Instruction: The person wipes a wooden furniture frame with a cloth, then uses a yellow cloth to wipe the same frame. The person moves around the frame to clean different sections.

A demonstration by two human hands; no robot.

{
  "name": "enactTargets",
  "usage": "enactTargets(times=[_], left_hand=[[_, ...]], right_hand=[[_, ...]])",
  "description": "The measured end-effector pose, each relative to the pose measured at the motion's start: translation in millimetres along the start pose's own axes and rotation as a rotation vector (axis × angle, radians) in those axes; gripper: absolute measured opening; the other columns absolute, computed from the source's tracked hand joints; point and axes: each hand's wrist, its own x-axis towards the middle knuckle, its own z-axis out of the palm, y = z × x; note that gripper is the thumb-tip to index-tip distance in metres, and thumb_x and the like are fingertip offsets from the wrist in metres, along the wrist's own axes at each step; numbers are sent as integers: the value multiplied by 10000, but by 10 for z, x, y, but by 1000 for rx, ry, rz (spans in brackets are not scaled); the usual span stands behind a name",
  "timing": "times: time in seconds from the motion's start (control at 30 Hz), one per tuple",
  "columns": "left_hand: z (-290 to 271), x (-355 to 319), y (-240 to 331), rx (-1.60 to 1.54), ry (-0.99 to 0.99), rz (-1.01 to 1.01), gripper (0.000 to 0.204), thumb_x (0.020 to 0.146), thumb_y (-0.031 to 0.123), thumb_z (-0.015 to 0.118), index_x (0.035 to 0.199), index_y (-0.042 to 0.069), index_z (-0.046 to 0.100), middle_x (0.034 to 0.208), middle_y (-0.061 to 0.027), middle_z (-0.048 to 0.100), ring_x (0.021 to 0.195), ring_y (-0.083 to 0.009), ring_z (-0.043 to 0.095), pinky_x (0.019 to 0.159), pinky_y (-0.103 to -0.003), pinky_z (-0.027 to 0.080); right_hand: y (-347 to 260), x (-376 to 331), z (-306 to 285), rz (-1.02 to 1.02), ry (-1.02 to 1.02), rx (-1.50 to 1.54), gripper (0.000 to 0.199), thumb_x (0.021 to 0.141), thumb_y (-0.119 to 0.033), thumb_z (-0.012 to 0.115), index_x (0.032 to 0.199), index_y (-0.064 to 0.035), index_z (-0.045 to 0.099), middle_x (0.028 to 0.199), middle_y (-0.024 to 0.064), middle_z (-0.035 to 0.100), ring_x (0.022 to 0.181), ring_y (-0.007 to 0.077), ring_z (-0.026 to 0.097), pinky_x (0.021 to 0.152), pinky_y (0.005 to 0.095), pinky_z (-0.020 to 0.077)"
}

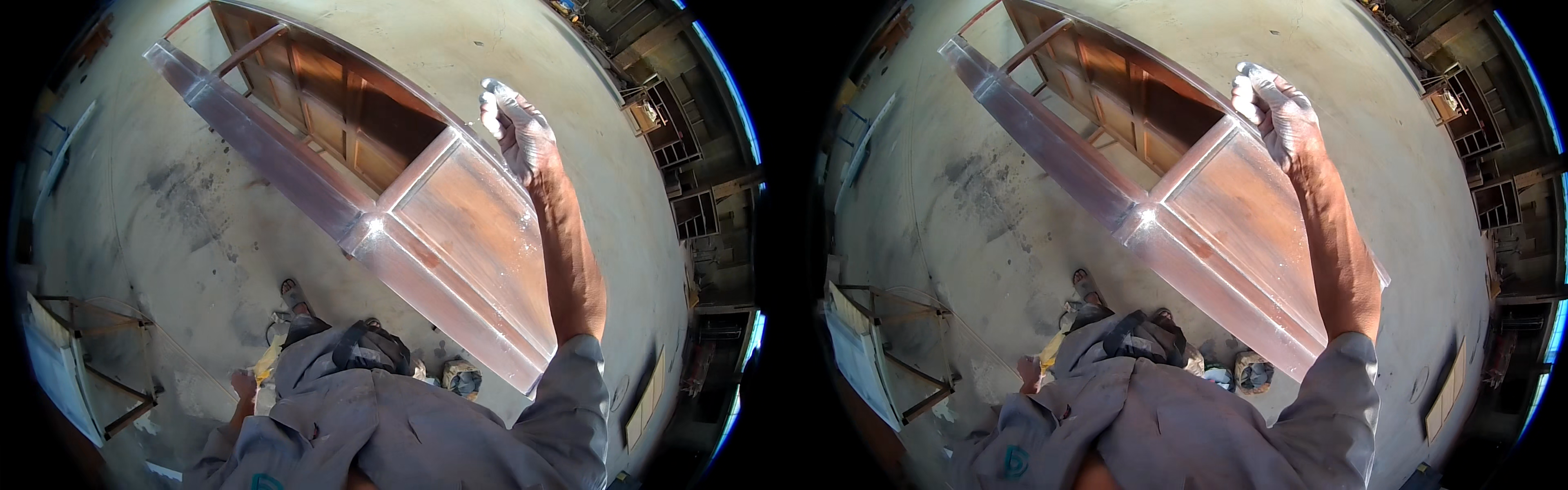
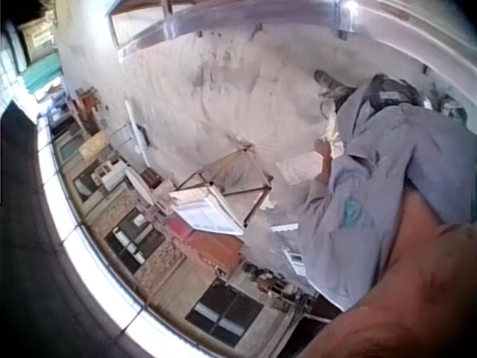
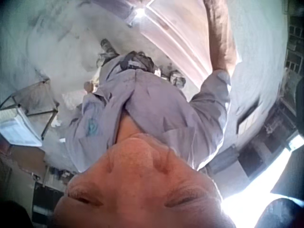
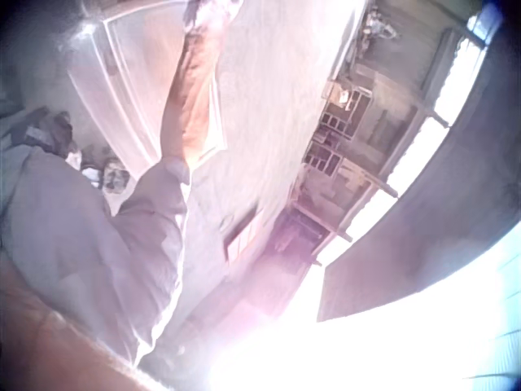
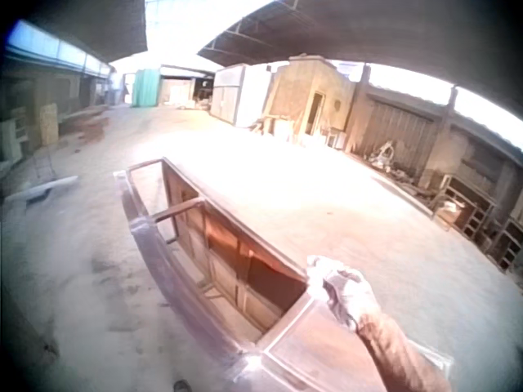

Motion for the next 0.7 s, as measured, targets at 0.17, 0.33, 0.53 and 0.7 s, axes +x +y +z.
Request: enactTargets(times=[0.17,0.33,0.53,0.7], left_hand=[[-445,1043,66,177,-22,134,240,796,203,729,842,-21,657,844,-231,699,822,-454,688,761,-558,538],[-1150,2273,260,92,32,95,209,816,181,734,831,-14,662,828,-224,683,768,-426,685,724,-523,538],[-1758,3309,-88,-151,24,-111,242,841,142,744,901,-71,644,863,-243,683,744,-382,698,669,-506,567],[-2165,3452,731,2,-56,-292,228,850,92,717,892,-100,601,911,-251,667,733,-384,705,529,-543,651]], right_hand=[[1175,578,1558,250,-151,-423,361,1032,-180,643,1303,56,613,1067,117,701,906,163,697,868,289,617],[759,1606,1952,75,-9,-210,308,1032,-161,637,1239,66,641,1021,102,709,894,160,702,850,269,619],[198,2156,2228,-147,172,-288,308,1051,-136,587,1278,71,611,1038,117,717,931,172,708,845,278,609],[954,2008,992,418,370,-718,354,1039,-119,587,1293,126,567,1152,169,691,1013,223,714,947,312,618]])
